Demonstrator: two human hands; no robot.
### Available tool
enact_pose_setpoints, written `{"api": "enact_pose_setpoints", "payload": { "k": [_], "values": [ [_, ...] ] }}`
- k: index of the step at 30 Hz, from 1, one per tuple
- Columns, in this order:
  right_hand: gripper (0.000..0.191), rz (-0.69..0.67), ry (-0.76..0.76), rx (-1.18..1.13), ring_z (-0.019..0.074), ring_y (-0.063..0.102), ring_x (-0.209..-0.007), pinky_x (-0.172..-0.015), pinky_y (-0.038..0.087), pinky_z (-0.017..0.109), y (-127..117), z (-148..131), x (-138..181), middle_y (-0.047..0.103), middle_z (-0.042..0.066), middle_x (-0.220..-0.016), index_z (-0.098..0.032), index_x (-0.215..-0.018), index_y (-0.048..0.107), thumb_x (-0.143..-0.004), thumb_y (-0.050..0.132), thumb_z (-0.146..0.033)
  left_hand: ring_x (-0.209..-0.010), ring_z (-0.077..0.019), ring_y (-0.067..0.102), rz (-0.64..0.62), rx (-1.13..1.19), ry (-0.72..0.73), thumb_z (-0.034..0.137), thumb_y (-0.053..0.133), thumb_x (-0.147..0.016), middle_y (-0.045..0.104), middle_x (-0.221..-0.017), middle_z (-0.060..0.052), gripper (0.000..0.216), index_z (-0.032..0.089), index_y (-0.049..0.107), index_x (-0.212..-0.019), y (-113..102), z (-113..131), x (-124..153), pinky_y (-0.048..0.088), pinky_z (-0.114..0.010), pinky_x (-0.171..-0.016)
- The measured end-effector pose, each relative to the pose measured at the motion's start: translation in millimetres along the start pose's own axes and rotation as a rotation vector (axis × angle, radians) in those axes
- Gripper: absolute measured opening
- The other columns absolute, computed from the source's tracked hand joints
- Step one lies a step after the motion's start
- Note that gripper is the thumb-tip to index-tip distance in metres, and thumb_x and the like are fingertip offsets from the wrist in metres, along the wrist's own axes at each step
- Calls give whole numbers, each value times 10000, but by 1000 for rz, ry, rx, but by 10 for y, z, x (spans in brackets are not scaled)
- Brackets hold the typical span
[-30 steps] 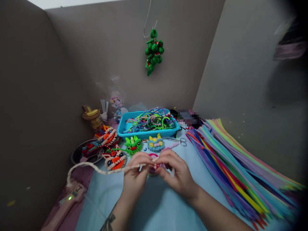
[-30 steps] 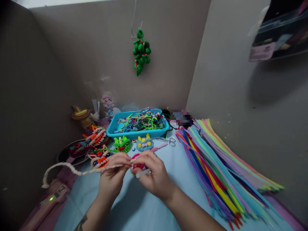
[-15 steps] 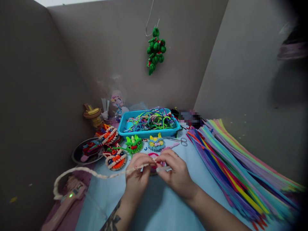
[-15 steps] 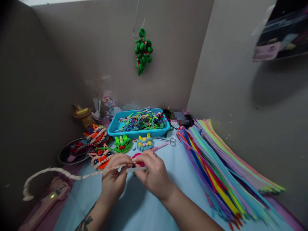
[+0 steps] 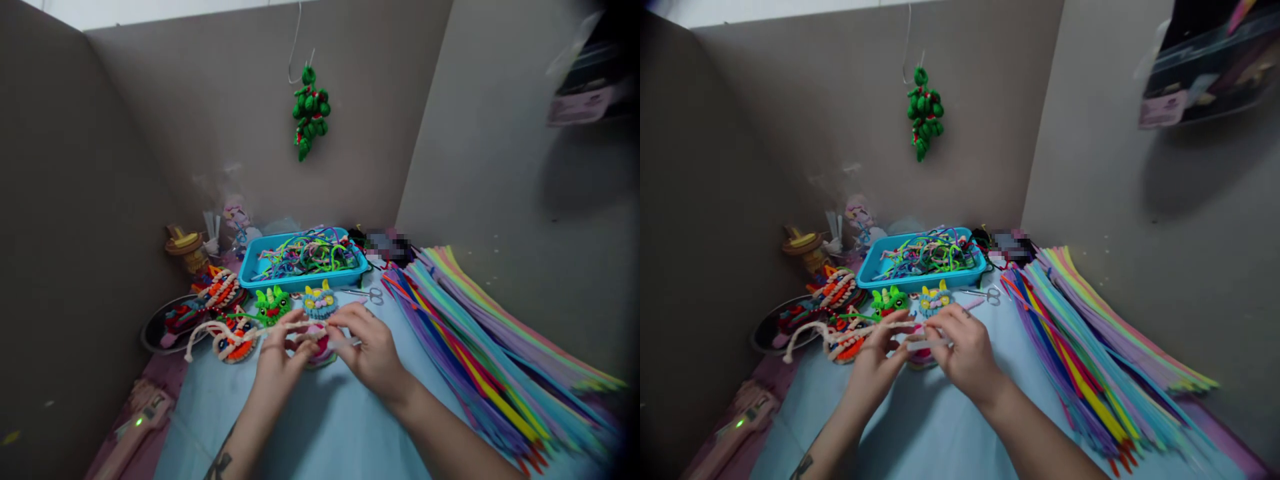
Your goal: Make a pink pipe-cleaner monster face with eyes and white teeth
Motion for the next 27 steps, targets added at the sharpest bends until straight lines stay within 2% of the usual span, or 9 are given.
{"api": "enact_pose_setpoints", "payload": {
  "k": [3, 6, 8, 10, 14, 17, 19, 23, 27],
  "values": [
    [144, 35, -13, 67, 160, 594, -769, -702, 478, 276, -41, 104, -29, 614, 39, -802, -199, -871, 655, -822, 546, -118, -711, -144, 643, -120, -120, 252, 130, 631, -768, 710, -809, -30, 136, 184, 655, -891, 30, 59, 60, 501, -232, -612],
    [145, -9, -42, 24, 159, 592, -794, -716, 480, 272, -51, 143, -46, 622, 40, -811, -196, -874, 648, -826, 541, -111, -863, -169, 623, 91, -303, 583, 61, 593, -795, 708, -892, -56, 239, 182, 627, -997, -14, 154, 116, 482, -301, -801],
    [129, -47, -76, -4, 155, 589, -794, -725, 482, 273, -35, 119, -34, 623, 42, -816, -193, -867, 642, -834, 541, -120, -976, -226, 590, 242, -528, 644, 67, 600, -794, 704, -981, -82, 278, 179, 619, -1047, -65, 194, 111, 416, -396, -906],
    [119, -83, -113, -21, 148, 589, -779, -730, 484, 269, -6, 75, -8, 620, 41, -813, -193, -866, 637, -845, 535, -136, -954, -243, 592, 238, -685, 665, 95, 568, -822, 715, -962, -72, 232, 180, 628, -1029, -112, 202, 82, 355, -452, -948],
    [228, -68, 48, 67, 187, 601, -900, -778, 488, 300, 47, 78, 26, 616, 84, -973, -188, -1069, 582, -856, 504, -210, -789, -196, 599, 174, -819, 721, 85, 501, -851, 720, -869, -57, 217, 157, 633, -1008, -206, 163, 53, 411, -336, -826],
    [534, -45, 434, 360, 265, 572, -1030, -789, 481, 356, 42, 233, 18, 534, 171, -1201, -127, -1334, 372, -845, 501, -299, -746, -193, 602, 266, -977, 603, 132, 543, -840, 715, -872, -45, 204, 178, 640, -1014, -268, 133, 71, 402, -291, -697],
    [568, -173, 603, 539, 276, 562, -1061, -806, 463, 350, 29, 375, 11, 481, 212, -1278, -74, -1369, 320, -856, 467, -268, -699, -189, 606, 309, -1069, 448, 187, 549, -843, 711, -873, -26, 176, 208, 647, -988, -282, 122, 78, 375, -287, -625],
    [350, -474, 622, 655, 221, 591, -1012, -846, 419, 269, -24, 654, -2, 614, 155, -1123, -95, -1167, 571, -843, 451, -155, -634, -172, 609, 179, -1044, 148, 243, 509, -859, 686, -803, -11, 146, 222, 653, -856, -238, 77, 43, 351, -271, -555],
    [363, -428, 666, 783, 251, 550, -1066, -905, 371, 306, -147, 905, -59, 606, 179, -1122, -81, -1149, 590, -847, 390, -81, -698, -172, 626, -39, -838, -31, 255, 471, -872, 661, -789, -20, 189, 210, 636, -792, -175, -7, -5, 384, -250, -588]
  ]
}}
Point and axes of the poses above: each hand's wrist, its own x-axis away from the middle knuckle, its own y-axis out of the palm, z = x × y, the point moved 1 cm from there along -x, towards the middle knuckle
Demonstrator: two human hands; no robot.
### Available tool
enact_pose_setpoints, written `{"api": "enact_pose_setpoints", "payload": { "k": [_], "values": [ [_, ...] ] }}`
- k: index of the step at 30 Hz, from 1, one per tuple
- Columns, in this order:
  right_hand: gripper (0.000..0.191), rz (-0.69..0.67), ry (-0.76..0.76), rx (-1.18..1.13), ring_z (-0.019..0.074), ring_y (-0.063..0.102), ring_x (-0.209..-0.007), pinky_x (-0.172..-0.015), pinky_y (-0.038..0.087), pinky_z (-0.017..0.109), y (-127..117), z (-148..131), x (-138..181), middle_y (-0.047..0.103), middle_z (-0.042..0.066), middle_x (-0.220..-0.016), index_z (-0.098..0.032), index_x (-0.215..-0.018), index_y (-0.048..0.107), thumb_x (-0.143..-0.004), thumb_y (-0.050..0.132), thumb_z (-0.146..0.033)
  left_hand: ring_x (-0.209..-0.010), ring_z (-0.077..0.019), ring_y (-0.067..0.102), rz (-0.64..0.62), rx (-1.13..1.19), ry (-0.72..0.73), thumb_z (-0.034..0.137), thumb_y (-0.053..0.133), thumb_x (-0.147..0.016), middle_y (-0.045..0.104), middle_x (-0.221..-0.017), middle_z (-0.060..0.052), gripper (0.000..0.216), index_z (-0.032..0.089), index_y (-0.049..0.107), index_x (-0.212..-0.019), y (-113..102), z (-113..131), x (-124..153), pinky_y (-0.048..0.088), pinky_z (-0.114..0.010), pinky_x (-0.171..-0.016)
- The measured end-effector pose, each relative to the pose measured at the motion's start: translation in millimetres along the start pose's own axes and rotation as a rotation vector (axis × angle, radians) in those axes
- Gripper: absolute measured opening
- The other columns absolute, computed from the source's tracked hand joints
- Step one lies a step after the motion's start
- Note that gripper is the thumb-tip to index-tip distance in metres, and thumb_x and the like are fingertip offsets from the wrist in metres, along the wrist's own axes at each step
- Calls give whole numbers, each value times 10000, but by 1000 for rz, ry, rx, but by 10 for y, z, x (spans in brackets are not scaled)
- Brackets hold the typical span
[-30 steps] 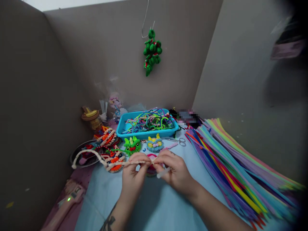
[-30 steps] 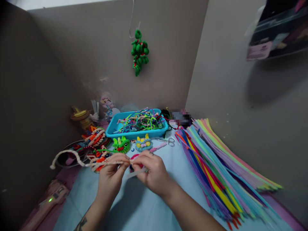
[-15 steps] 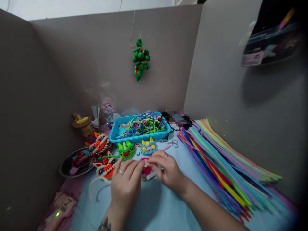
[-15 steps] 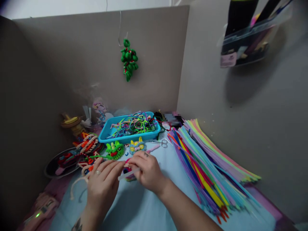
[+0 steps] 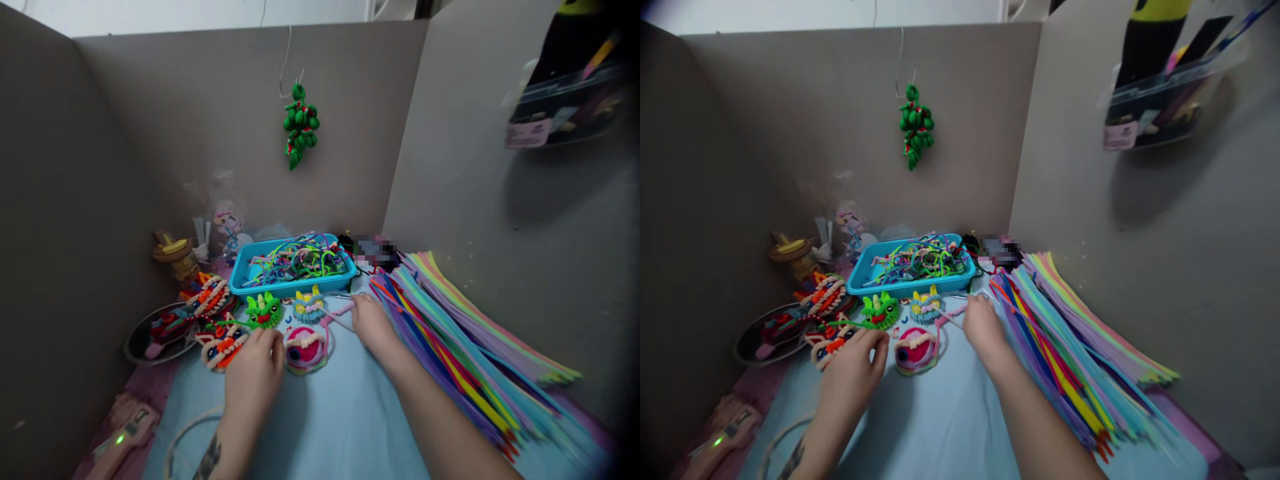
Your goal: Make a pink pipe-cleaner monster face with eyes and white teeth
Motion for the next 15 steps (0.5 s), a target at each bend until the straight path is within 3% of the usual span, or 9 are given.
{"api": "enact_pose_setpoints", "payload": {
  "k": [3, 9, 12, 15],
  "values": [
    [409, 35, 88, 85, 295, 523, -1086, -912, 356, 353, 22, 107, -126, 572, 231, -1146, -32, -1103, 608, -808, 329, 12, -757, -177, 625, -99, 112, -21, 249, 439, -879, 651, -812, -32, 214, 206, 633, -799, 48, 6, -2, 409, -248, -650],
    [372, 36, 128, 160, 285, 534, -1061, -849, 393, 325, 90, 144, -182, 569, 210, -1137, -62, -1049, 642, -800, 371, -12, -766, -169, 619, -170, 179, -17, 234, 417, -885, 637, -840, -39, 223, 202, 626, -816, 75, 63, 19, 405, -242, -648],
    [311, 37, 124, 184, 305, 504, -1108, -860, 392, 338, 89, 150, -176, 539, 224, -1182, -66, -1036, 654, -814, 438, -94, -758, -166, 620, -170, 182, -14, 223, 428, -881, 639, -835, -36, 210, 203, 625, -809, 66, 76, 20, 400, -240, -632],
    [289, -12, 78, 191, 298, 534, -1069, -890, 383, 336, 95, 165, -188, 592, 227, -1085, -54, -944, 693, -801, 540, -254, -732, -165, 622, -149, 182, 6, 200, 438, -873, 643, -823, -36, 198, 202, 623, -803, 55, 80, 26, 393, -239, -602]
  ]
}}
Point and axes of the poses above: each hand's wrist, its own x-axis away from the middle knuckle, its own y-axis out of the palm, z = x × y, the point moved 1 cm from there along -x, towards the middle knuckle
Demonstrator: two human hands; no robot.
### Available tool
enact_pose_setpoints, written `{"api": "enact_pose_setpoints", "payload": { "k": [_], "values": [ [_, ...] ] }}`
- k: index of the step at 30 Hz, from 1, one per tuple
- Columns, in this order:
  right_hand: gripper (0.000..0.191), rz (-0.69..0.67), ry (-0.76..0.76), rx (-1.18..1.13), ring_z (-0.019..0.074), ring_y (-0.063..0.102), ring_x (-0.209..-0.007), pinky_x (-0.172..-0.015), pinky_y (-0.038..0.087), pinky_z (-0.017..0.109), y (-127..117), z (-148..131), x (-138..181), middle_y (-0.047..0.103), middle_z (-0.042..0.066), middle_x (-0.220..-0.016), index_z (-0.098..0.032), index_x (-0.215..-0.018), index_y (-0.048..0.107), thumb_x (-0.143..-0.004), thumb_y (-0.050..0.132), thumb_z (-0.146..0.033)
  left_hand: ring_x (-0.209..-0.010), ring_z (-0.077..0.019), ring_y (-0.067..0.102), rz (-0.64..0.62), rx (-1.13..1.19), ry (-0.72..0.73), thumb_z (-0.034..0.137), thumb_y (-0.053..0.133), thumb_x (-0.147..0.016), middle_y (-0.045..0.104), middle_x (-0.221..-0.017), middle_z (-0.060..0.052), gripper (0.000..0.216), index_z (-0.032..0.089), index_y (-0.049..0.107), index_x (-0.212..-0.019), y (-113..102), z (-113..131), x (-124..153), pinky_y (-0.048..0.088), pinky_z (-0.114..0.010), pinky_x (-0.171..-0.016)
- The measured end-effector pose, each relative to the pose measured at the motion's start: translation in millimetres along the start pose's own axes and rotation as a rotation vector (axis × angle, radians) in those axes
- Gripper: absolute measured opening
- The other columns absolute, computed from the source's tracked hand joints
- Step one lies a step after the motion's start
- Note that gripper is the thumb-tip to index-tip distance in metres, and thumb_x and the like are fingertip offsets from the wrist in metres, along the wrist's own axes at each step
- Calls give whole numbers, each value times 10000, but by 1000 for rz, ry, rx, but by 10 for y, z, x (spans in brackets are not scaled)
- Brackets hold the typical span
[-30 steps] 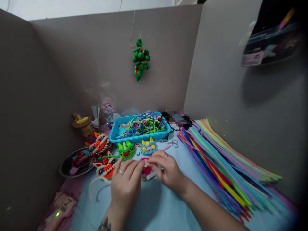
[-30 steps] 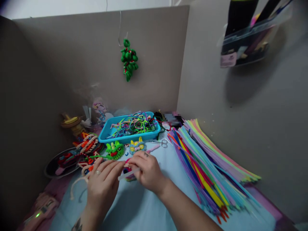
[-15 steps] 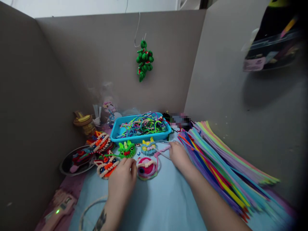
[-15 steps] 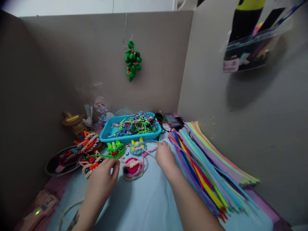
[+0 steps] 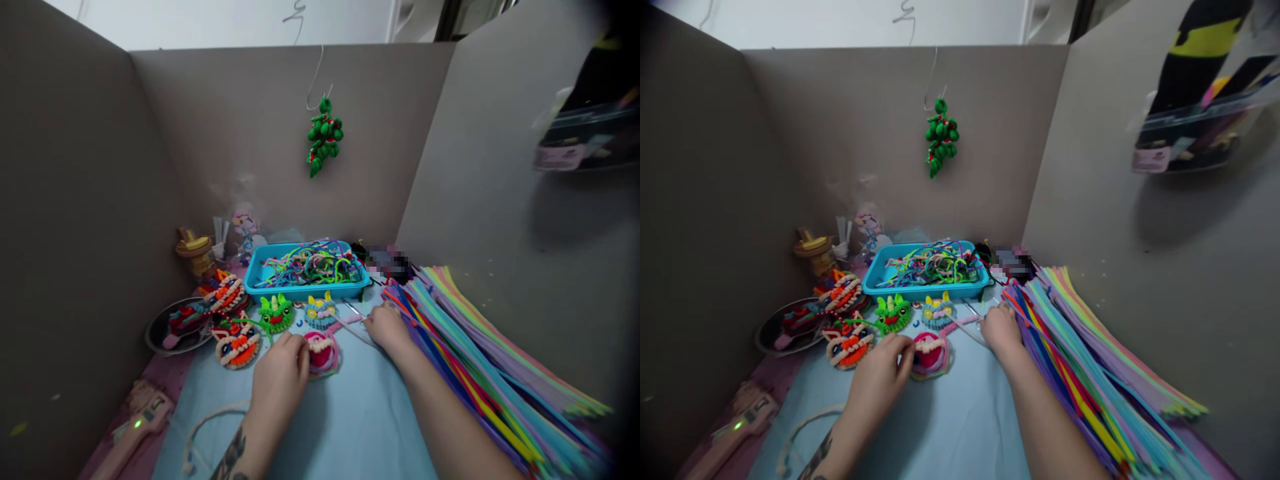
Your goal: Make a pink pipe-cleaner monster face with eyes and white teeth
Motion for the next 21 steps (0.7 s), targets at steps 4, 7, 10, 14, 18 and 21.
{"api": "enact_pose_setpoints", "payload": {
  "k": [4, 7, 10, 14, 18, 21],
  "values": [
    [306, -62, -40, 1, 256, 616, -913, -801, 423, 301, 24, 20, -9, 645, 203, -964, -69, -842, 720, -769, 553, -315, -705, -164, 620, 58, 16, 39, 190, 443, -871, 636, -790, -34, 193, 199, 618, -792, 2, 3, 12, 402, -238, -587],
    [304, -77, -21, -4, 255, 644, -828, -695, 436, 296, 23, 33, 2, 662, 209, -920, -66, -841, 721, -763, 537, -296, -681, -157, 616, 108, 45, 54, 207, 444, -876, 627, -769, -29, 197, 198, 622, -791, 9, -3, 17, 418, -235, -590],
    [284, -70, -7, -15, 257, 654, -809, -663, 430, 290, 1, 34, 7, 679, 206, -872, -63, -861, 717, -751, 539, -255, -693, -158, 617, 148, 81, 65, 223, 444, -884, 629, -777, -35, 200, 195, 629, -812, 13, -13, 19, 438, -238, -610],
    [252, -29, 10, -32, 247, 649, -843, -705, 421, 283, -49, 31, 5, 676, 208, -912, -60, -864, 713, -739, 524, -171, -726, -168, 621, 184, 139, 52, 252, 453, -889, 642, -805, -42, 196, 195, 635, -842, 14, -31, 19, 459, -256, -641],
    [246, 47, 38, -57, 248, 627, -880, -715, 406, 293, -147, 42, 51, 653, 192, -975, -82, -849, 706, -755, 490, -152, -728, -166, 624, 251, 200, 73, 268, 476, -884, 653, -811, -42, 179, 193, 637, -857, 8, -65, 13, 467, -261, -649],
    [249, 114, 50, -106, 219, 616, -855, -680, 396, 276, -220, 11, 138, 646, 136, -989, -135, -873, 684, -805, 484, -267, -716, -166, 623, 318, 228, 84, 265, 483, -880, 663, -805, -45, 173, 190, 637, -861, -13, -106, 2, 469, -261, -643]
  ]
}}
Point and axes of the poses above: each hand's wrist, its own x-axis away from the middle knuckle, its own y-axis out of the palm, z = x × y, the point moved 1 cm from there along -x, towards the middle knuckle
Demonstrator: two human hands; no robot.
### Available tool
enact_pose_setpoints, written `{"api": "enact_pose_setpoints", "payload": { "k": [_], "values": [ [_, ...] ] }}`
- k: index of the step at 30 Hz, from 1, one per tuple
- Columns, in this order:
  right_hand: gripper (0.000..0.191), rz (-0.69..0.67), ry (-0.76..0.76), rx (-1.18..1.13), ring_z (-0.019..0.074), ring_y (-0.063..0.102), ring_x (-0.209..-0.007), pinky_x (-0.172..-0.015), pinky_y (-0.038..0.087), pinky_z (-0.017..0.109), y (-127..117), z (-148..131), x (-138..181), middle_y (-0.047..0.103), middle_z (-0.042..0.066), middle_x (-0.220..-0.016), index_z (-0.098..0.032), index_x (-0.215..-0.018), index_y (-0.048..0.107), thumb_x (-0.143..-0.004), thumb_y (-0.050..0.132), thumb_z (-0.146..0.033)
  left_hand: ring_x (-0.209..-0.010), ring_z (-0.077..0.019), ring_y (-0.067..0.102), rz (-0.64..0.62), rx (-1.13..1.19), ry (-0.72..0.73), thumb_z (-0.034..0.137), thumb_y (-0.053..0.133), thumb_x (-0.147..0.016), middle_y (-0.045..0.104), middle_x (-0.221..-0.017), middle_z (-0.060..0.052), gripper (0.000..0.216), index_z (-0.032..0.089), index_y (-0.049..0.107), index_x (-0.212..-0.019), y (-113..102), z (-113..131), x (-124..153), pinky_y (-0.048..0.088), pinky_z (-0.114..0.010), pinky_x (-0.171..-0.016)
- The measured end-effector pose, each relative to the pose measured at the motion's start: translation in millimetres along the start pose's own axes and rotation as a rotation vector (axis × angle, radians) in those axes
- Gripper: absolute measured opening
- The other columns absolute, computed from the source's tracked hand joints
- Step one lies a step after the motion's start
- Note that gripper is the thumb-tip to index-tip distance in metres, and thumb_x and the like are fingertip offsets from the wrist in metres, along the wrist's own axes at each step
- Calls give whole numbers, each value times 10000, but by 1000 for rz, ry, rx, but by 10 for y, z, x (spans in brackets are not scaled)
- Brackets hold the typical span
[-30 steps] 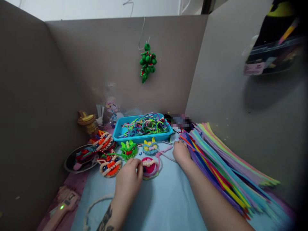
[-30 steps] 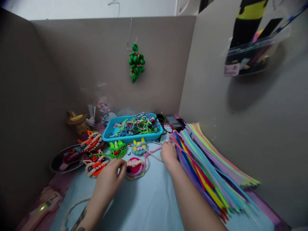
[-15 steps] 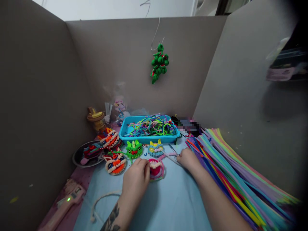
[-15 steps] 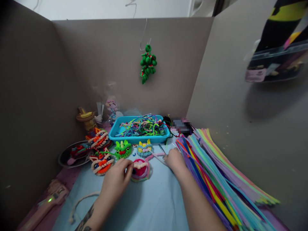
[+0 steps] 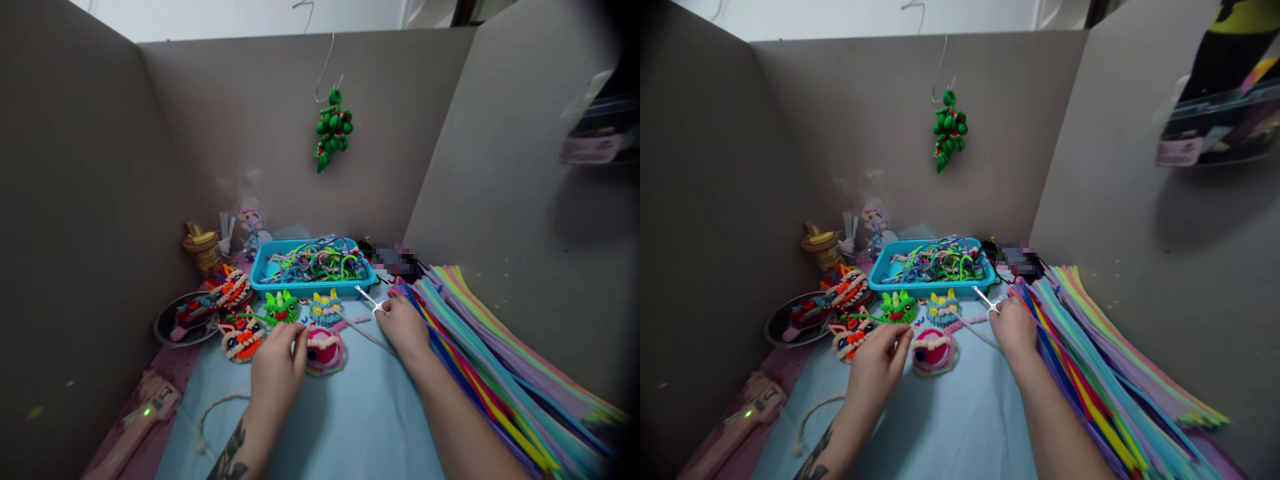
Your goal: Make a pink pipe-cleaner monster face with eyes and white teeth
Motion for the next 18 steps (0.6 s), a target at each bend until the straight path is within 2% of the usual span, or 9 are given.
{"api": "enact_pose_setpoints", "payload": {
  "k": [3, 7, 10, 12, 14, 16, 18],
  "values": [
    [282, 14, -51, -107, 186, 600, -735, -595, 360, 259, -16, -75, 94, 652, 76, -848, -177, -719, 644, -799, 511, -412, -685, -161, 607, 32, 21, -28, 256, 479, -877, 660, -788, -44, 177, 184, 637, -840, -30, -33, -20, 462, -261, -626],
    [334, -25, -76, -221, 155, 516, -566, -506, 271, 256, -9, -102, 141, 580, 36, -606, -188, -527, 528, -749, 563, -435, -661, -151, 580, 39, 33, -61, 253, 482, -872, 650, -765, -36, 179, 178, 637, -825, -57, -42, -38, 449, -259, -619],
    [379, -144, -26, -555, 120, 409, -465, -455, 237, 239, -71, -58, 134, 439, -17, -460, -195, -485, 459, -716, 584, -469, -638, -145, 569, 44, 34, -56, 256, 484, -870, 645, -749, -33, 180, 176, 635, -813, -68, -32, -42, 442, -255, -604],
    [380, -277, 26, -964, 109, 380, -455, -420, 232, 226, -132, -59, 155, 442, -18, -491, -191, -545, 491, -689, 588, -529, -636, -145, 572, 50, 35, -50, 252, 484, -868, 645, -747, -33, 179, 177, 635, -809, -73, -28, -42, 440, -253, -602],
    [370, -395, 59, -1348, 116, 422, -502, -417, 273, 217, -183, -113, 211, 518, 14, -603, -183, -657, 554, -652, 618, -547, -640, -146, 574, 56, 33, -55, 251, 483, -867, 645, -746, -34, 181, 177, 637, -808, -76, -30, -41, 440, -251, -602],
    [347, -499, 57, -1562, 128, 474, -588, -461, 340, 217, -202, -216, 302, 564, 41, -717, -180, -744, 592, -605, 684, -485, -640, -144, 573, 63, 33, -65, 253, 480, -868, 646, -745, -34, 184, 177, 637, -808, -79, -38, -42, 439, -250, -604],
    [316, -615, 35, -1619, 123, 473, -619, -502, 359, 213, -189, -349, 414, 554, 34, -728, -171, -736, 597, -579, 720, -416, -640, -142, 569, 76, 27, -67, 250, 485, -864, 647, -741, -32, 181, 176, 637, -800, -83, -49, -45, 436, -249, -606]
  ]
}}
Point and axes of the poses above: each hand's wrist, its own x-axis away from the middle knuckle, its own y-axis out of the palm, z = x × y, the point moved 1 cm from there along -x, towards the middle knuckle
